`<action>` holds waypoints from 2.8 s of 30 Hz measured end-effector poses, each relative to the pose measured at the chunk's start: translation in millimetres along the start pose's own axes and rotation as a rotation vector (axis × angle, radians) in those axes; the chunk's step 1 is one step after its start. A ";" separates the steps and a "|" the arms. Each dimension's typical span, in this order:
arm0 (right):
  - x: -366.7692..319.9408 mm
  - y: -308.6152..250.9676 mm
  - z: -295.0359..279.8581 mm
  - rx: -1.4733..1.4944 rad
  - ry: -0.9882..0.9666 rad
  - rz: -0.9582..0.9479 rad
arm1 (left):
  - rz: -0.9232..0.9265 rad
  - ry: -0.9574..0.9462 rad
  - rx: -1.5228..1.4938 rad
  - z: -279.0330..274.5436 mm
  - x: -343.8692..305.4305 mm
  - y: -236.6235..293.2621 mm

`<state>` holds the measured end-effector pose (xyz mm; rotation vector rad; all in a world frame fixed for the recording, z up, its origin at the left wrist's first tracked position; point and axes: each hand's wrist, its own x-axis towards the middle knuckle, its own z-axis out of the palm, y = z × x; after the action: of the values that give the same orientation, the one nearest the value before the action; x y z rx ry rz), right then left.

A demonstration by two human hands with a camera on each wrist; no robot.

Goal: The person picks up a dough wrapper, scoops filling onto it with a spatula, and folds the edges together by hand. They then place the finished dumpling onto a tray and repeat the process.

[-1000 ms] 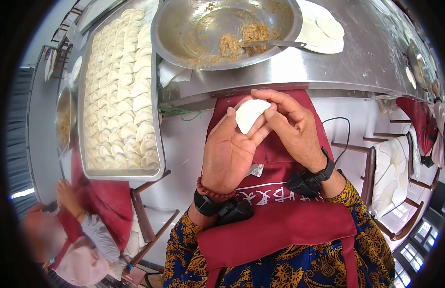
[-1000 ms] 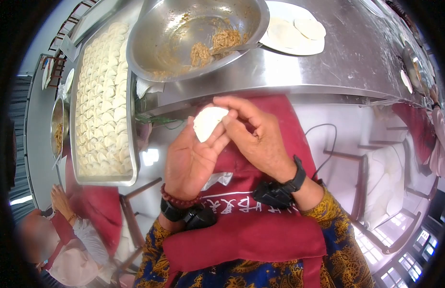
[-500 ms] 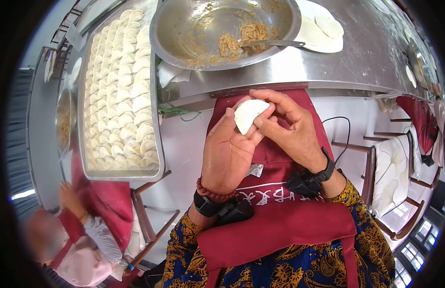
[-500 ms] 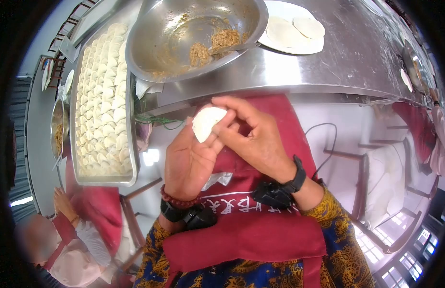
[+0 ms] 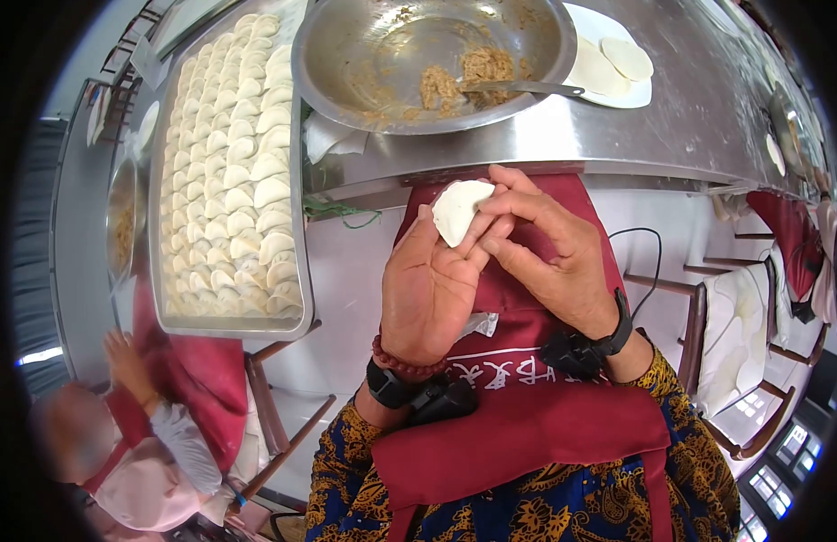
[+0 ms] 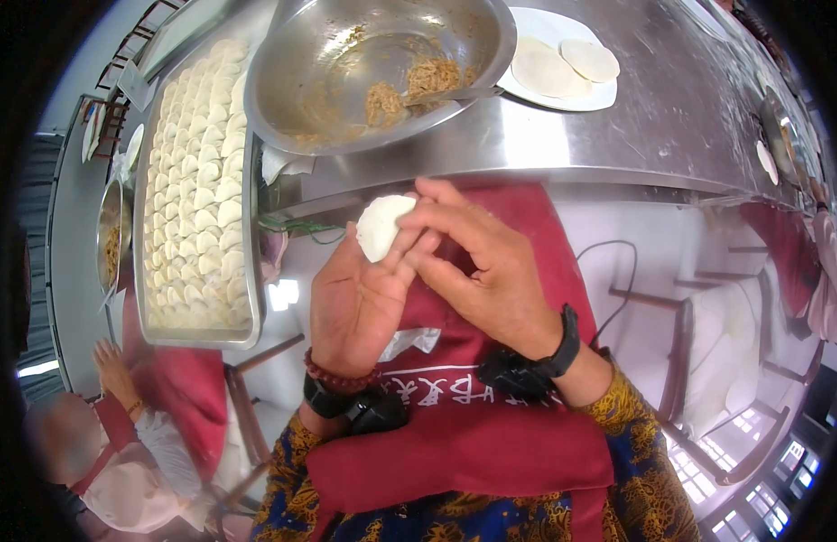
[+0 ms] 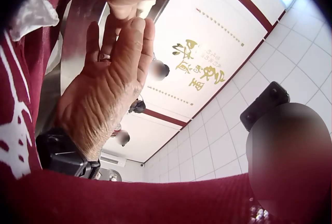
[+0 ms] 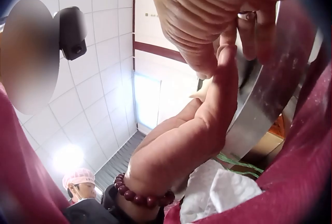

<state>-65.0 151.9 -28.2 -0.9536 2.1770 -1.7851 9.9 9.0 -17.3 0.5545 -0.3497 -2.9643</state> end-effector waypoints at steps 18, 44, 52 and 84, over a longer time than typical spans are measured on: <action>1.2 -2.2 0.8 -0.050 -0.007 -0.016 | 0.060 0.051 0.085 3.4 0.3 -2.1; 1.1 4.7 3.9 0.253 0.087 0.141 | 0.042 0.003 0.048 2.0 -0.6 -0.7; 5.5 0.2 4.2 0.328 0.123 0.313 | 0.004 0.007 0.238 4.5 -3.5 -3.7; 6.1 2.3 0.2 0.469 -0.011 0.387 | -0.045 -0.028 0.275 8.4 -3.9 -1.9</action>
<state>-70.5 148.5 -28.8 -0.4032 1.6646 -1.9425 10.3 13.1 -8.7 0.5539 -0.7654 -2.9879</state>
